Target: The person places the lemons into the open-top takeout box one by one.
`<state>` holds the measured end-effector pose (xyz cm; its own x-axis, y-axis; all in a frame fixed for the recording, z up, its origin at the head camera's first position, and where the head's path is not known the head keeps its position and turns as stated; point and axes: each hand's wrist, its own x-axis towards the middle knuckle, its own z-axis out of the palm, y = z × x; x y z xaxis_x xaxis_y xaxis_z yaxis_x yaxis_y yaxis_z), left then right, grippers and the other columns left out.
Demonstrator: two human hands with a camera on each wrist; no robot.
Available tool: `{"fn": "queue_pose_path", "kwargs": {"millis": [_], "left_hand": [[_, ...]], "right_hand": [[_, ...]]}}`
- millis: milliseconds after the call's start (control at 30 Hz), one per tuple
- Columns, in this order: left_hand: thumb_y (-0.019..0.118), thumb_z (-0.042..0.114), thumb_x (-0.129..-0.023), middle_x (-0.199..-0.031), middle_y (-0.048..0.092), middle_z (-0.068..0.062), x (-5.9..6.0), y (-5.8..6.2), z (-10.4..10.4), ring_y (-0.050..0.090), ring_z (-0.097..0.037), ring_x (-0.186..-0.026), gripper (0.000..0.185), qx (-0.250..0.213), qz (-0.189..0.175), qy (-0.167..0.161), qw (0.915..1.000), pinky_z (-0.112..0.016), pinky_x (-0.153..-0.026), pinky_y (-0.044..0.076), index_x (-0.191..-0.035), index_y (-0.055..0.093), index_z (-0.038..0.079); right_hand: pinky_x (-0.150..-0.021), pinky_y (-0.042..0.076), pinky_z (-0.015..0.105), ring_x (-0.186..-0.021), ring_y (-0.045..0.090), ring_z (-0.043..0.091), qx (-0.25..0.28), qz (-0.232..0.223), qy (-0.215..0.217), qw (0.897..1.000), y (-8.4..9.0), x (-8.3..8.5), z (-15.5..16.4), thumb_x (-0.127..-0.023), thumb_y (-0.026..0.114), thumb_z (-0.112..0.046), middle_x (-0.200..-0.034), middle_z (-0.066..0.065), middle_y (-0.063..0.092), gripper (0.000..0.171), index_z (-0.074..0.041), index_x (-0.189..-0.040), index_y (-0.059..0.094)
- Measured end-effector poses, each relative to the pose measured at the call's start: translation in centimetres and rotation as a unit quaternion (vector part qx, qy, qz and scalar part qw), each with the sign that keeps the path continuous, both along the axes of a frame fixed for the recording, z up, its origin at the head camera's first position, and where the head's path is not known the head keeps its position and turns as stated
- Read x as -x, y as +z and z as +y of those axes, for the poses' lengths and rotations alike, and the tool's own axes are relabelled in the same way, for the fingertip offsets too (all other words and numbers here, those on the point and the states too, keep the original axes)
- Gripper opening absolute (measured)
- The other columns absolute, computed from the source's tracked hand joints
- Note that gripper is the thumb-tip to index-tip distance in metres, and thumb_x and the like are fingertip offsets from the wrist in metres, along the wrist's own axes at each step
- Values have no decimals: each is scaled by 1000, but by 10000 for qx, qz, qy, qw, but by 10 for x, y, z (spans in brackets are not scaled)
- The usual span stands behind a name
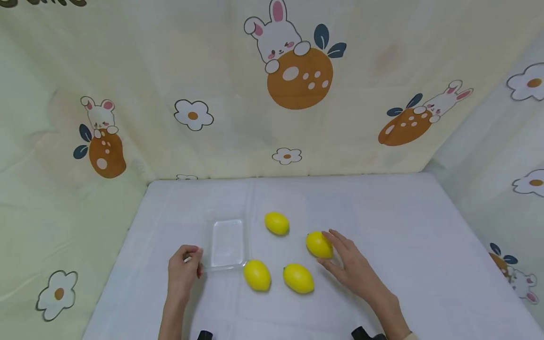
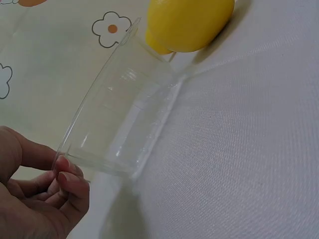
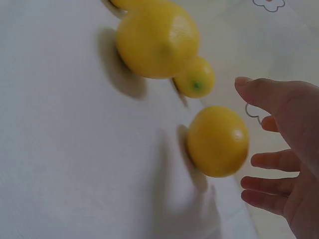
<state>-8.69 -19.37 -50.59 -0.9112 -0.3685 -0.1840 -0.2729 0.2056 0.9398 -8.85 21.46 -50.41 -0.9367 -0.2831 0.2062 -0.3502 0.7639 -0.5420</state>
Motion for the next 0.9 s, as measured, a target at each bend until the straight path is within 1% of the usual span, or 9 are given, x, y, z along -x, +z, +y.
{"fn": "queue_pose_path", "kwargs": {"millis": [100,200,267,333,467,667,900], "left_hand": [[62,7,-100,-76,56,-2,1,0,1,53,-12,-50,16,-69,6,-37,10000,-26,-50,47,-108,60,-7],[62,8,-100,-78,58,-5,0,0,1,54,-12,-51,16,-20,-12,-43,10000,-26,-51,47,-108,61,-6],[62,9,-101,-80,59,-8,-1,0,1,53,-12,-51,17,59,-21,-47,10000,-26,-51,47,-109,61,-6],[61,9,-101,-81,61,-10,-1,0,2,53,-12,-52,16,144,-25,-25,9999,-26,-51,46,-109,61,-5],[62,9,-100,-80,60,-10,-1,1,3,53,-12,-51,15,153,-13,30,9999,-26,-50,46,-108,62,-5],[61,9,-101,-79,58,-7,-1,2,2,53,-12,-52,17,41,-55,-14,10000,-26,-51,46,-109,60,-5],[61,8,-101,-78,57,-6,0,1,1,53,-11,-52,16,-150,-74,-5,9999,-25,-51,46,-108,59,-6]], "right_hand": [[-109,44,61,-141,47,41,-7,-256,-128,9996,-6,2,-6,-92,78,-34,-157,19,44,73,-12,-153,44],[-111,44,60,-141,47,39,5,-305,-199,9993,-12,5,-12,-92,79,-36,-156,18,45,75,-13,-154,43],[-110,45,59,-139,49,39,13,-171,-179,9997,-17,7,-15,-90,80,-34,-155,18,47,75,-13,-153,44],[-108,48,57,-135,53,39,42,66,-148,9999,-21,9,-17,-89,82,-30,-151,18,50,74,-12,-151,46],[-104,51,54,-128,59,36,53,389,-187,9991,-28,12,-17,-89,82,-21,-144,16,55,69,-13,-148,50],[-105,52,52,-124,61,34,72,533,-275,9982,-31,14,-19,-88,82,-15,-139,16,58,66,-12,-146,52],[-103,53,51,-121,62,34,225,785,-202,9965,-31,14,-21,-84,83,-9,-136,16,60,65,-9,-142,55]]}}
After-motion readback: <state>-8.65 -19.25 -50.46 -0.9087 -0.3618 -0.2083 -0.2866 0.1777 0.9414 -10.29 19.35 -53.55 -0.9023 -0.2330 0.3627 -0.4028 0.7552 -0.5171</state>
